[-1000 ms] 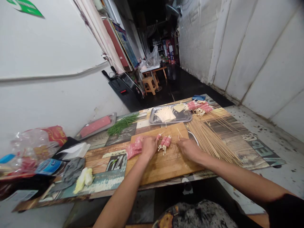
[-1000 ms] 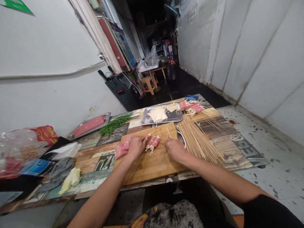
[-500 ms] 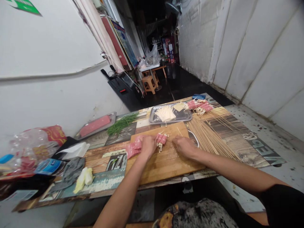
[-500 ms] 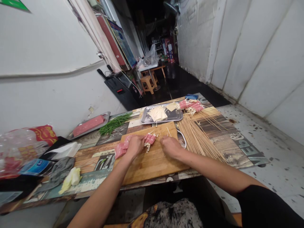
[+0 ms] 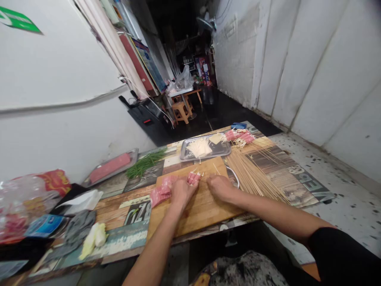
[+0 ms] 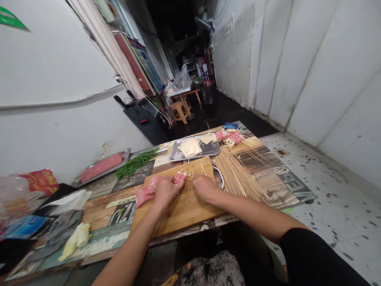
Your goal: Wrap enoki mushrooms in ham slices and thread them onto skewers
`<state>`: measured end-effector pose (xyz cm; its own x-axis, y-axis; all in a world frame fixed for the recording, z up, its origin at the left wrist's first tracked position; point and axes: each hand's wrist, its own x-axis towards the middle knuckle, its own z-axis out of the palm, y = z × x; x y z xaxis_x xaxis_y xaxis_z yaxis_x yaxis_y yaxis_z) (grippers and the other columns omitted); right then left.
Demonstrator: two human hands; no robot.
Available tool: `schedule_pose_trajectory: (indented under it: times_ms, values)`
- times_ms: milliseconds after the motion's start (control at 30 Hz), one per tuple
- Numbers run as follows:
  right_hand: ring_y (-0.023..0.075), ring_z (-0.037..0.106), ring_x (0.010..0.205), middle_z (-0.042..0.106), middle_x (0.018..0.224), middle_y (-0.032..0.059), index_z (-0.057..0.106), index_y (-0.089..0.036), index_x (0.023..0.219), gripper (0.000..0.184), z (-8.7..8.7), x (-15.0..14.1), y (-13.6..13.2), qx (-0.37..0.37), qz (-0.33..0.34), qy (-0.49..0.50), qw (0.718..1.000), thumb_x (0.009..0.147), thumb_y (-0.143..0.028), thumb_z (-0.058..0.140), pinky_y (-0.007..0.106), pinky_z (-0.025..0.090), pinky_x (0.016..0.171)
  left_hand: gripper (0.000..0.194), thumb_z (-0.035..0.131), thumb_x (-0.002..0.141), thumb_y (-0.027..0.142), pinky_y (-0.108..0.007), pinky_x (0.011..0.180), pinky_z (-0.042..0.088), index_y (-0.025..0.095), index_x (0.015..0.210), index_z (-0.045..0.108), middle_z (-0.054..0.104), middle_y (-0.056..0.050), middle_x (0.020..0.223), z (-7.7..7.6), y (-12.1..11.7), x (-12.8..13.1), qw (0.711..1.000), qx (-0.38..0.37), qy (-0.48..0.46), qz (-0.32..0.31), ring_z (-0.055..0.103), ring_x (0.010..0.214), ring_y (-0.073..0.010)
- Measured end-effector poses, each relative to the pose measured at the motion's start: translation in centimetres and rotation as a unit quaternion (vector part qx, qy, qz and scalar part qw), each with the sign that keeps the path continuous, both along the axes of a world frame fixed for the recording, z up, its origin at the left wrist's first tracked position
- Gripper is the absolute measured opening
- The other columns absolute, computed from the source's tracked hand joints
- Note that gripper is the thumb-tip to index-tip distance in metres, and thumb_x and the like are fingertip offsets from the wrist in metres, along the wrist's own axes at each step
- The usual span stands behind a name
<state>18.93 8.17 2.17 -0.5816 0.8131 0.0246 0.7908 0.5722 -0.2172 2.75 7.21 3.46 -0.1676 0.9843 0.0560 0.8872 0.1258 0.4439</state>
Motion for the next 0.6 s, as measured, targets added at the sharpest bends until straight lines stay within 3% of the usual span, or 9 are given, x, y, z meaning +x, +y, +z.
schedule_pose_trajectory:
  times_ms: [133, 233, 300, 367, 500, 600]
  values:
    - [0.0232, 0.057, 0.095, 0.068, 0.097, 0.0121, 0.068, -0.012, 0.094, 0.029, 1.8, 3.4, 0.5, 0.056, -0.014, 0.012, 0.998, 0.094, -0.029, 0.045, 0.033, 0.038, 0.089, 0.025, 0.061, 0.080, 0.040, -0.035, 0.081, 0.047, 0.016, 0.084, 0.069, 0.073, -0.011, 0.098, -1.1, -0.7, -0.6, 0.998, 0.062, 0.013, -0.006, 0.067, 0.095, -0.0273]
    - [0.0239, 0.059, 0.095, 0.067, 0.097, 0.0160, 0.069, -0.010, 0.090, 0.033, 2.4, 9.1, 1.4, 0.053, -0.149, -0.009, 0.987, 0.094, -0.030, 0.043, 0.032, 0.041, 0.085, 0.025, 0.064, 0.077, 0.039, -0.039, 0.084, 0.047, 0.016, 0.084, 0.068, 0.073, -0.012, 0.097, -1.9, -1.2, -0.6, 0.993, 0.113, 0.023, 0.007, 0.066, 0.093, -0.0283]
    - [0.0279, 0.061, 0.095, 0.066, 0.096, 0.0205, 0.070, -0.007, 0.086, 0.034, 1.8, 13.0, 1.9, 0.030, -0.267, -0.058, 0.961, 0.092, -0.028, 0.044, 0.033, 0.043, 0.078, 0.022, 0.066, 0.075, 0.037, -0.043, 0.085, 0.047, 0.016, 0.079, 0.067, 0.073, -0.012, 0.092, -2.2, -1.3, -0.4, 0.990, 0.131, 0.033, 0.034, 0.067, 0.089, -0.0289]
    - [0.0295, 0.064, 0.091, 0.067, 0.092, 0.0223, 0.070, -0.005, 0.088, 0.034, 0.6, 15.9, 2.0, -0.009, -0.311, -0.099, 0.945, 0.090, -0.028, 0.045, 0.033, 0.044, 0.073, 0.019, 0.067, 0.075, 0.035, -0.044, 0.085, 0.047, 0.016, 0.076, 0.067, 0.074, -0.010, 0.089, -2.4, -1.3, -0.2, 0.990, 0.138, 0.017, 0.035, 0.067, 0.085, -0.0276]
    - [0.0278, 0.067, 0.085, 0.069, 0.092, 0.0194, 0.069, -0.008, 0.094, 0.036, -1.3, 17.9, 1.4, -0.015, -0.323, -0.109, 0.940, 0.091, -0.030, 0.041, 0.033, 0.045, 0.070, 0.021, 0.067, 0.076, 0.036, -0.040, 0.081, 0.049, 0.015, 0.075, 0.067, 0.074, -0.009, 0.086, -2.8, -1.1, -0.2, 0.986, 0.167, -0.015, 0.012, 0.068, 0.081, -0.0257]
    - [0.0269, 0.067, 0.086, 0.070, 0.093, 0.0202, 0.070, -0.008, 0.092, 0.033, -1.4, 17.5, 1.3, -0.025, -0.341, -0.110, 0.933, 0.088, -0.024, 0.041, 0.031, 0.045, 0.070, 0.024, 0.069, 0.074, 0.039, -0.042, 0.078, 0.048, 0.015, 0.073, 0.065, 0.073, -0.010, 0.082, -3.2, -1.1, -0.5, 0.983, 0.181, 0.029, 0.025, 0.066, 0.080, -0.0282]
